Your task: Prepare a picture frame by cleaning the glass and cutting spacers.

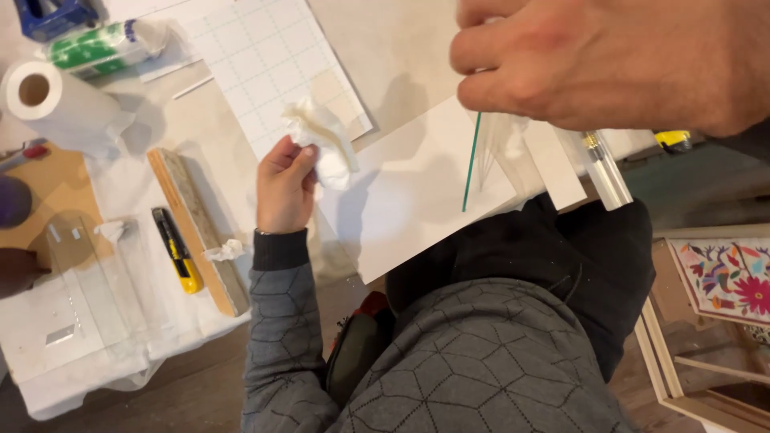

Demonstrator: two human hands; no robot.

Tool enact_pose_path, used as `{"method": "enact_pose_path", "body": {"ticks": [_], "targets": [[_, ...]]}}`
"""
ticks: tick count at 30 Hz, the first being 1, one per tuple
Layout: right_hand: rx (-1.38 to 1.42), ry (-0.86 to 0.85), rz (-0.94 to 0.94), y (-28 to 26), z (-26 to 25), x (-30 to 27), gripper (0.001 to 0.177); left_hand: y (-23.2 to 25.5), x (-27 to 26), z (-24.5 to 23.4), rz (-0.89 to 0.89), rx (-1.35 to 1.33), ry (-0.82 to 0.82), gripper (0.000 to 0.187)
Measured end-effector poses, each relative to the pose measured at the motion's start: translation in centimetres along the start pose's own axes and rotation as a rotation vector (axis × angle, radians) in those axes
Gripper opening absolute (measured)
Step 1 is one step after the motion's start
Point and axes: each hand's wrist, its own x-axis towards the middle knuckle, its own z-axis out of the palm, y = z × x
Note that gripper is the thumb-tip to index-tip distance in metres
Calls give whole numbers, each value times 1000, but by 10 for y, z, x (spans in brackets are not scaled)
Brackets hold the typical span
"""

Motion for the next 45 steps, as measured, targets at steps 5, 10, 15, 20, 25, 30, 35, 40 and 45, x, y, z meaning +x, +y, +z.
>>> {"method": "enact_pose_path", "body": {"ticks": [5,10,15,20,25,30,35,40,45], "targets": [[-314,-72,-154,-9,-7,33,9,-5,-7,16,-115,-151,43,4],[-327,245,-202,-19,-2,55,10,-12,-13,28,-164,-292,90,22],[-247,399,-238,-31,9,79,8,-9,-27,34,-228,-378,47,33],[-193,450,-288,-47,16,104,6,-13,-39,32,-193,-406,127,30],[-92,473,-319,-69,32,132,9,-31,-56,14,-163,-585,-1,18],[7,521,-335,-91,54,154,11,-15,-74,11,-169,-450,-15,19],[144,626,-281,-92,57,144,17,1,-91,3,-246,-468,9,33],[335,526,-11,-82,76,99,35,-4,-102,-23,-175,-418,83,44],[547,449,206,-84,107,43,42,-13,-100,-35,-165,-381,112,42]]}}
